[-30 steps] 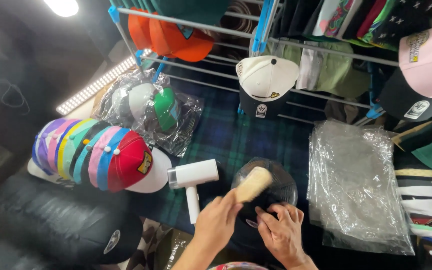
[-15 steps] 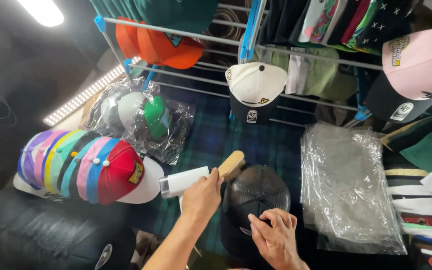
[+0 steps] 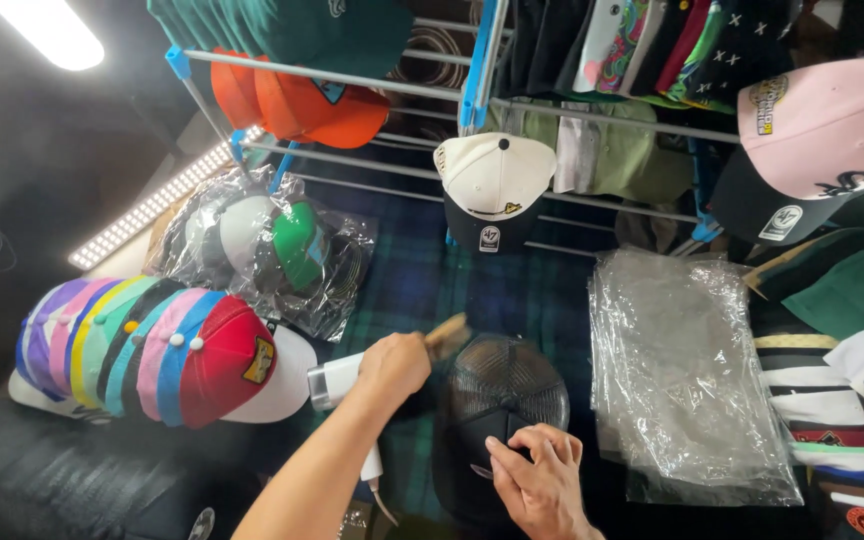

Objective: Using a handheld steamer and a brush to clean and reshape a black baseball cap.

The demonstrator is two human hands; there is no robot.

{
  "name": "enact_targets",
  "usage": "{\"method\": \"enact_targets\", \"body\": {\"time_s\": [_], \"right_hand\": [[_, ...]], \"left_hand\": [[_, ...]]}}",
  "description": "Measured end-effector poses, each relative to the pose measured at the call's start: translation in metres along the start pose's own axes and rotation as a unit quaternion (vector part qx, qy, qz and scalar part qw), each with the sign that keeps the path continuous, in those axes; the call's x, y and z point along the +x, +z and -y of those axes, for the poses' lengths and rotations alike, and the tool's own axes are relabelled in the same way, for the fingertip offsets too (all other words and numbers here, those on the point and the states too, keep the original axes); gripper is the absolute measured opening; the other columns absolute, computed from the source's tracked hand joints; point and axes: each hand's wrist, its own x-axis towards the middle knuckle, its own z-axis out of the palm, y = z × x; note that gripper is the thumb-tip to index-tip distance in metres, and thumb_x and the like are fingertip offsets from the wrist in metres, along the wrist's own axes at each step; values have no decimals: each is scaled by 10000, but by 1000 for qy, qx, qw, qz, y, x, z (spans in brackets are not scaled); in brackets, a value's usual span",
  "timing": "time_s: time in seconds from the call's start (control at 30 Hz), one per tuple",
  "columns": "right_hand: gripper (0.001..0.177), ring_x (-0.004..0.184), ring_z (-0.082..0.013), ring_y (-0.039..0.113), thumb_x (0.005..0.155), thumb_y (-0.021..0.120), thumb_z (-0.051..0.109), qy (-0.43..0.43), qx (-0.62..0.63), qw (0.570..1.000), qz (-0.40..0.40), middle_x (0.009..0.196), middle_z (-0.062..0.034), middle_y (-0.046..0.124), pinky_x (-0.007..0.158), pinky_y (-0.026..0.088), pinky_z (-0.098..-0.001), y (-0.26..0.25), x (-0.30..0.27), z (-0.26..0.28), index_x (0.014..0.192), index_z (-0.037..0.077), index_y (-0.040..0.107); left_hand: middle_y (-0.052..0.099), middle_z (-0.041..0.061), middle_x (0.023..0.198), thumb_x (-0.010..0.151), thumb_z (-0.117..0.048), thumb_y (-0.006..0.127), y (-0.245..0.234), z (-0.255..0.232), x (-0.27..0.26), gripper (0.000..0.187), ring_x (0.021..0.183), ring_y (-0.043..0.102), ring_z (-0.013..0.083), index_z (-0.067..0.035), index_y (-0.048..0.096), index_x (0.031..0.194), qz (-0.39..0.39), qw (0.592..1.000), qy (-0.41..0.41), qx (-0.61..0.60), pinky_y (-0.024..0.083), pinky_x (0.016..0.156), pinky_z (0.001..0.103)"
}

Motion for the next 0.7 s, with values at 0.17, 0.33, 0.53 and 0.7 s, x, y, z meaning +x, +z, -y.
{"method": "enact_targets", "body": {"time_s": [0.17,0.33,0.53,0.7], "right_hand": [[173,979,-201,567,892,699,262,-1,-16,1000,19,957,41,549,800,374,-417,-8,10,3,1056,277,753],[188,986,-184,573,901,709,243,-12,-7,1000,21,1003,47,553,814,374,-395,-15,11,3,1083,241,755],[188,1076,-264,611,973,609,138,138,48,988,-53,1070,-81,632,1007,431,-433,0,-18,-40,1083,96,755],[349,1341,-188,532,973,585,315,369,152,913,81,1352,-43,602,1101,427,-361,-9,23,-45,1264,206,743]], "left_hand": [[740,60,1103,1046,-433,392,-50,-79,-66,351,1038,671,363,-255,667,1173,-17,982,190,1,514,825,498],[765,145,1040,934,-201,471,3,-46,-14,356,987,725,415,-159,674,1224,-38,995,92,4,578,830,503],[652,147,771,1045,-382,501,56,-25,-103,242,610,645,491,-140,508,1028,-270,953,112,-79,476,508,627],[709,70,1199,1022,-375,434,153,-7,-134,366,894,638,512,-289,481,1375,-187,913,40,-360,462,673,590]]}}
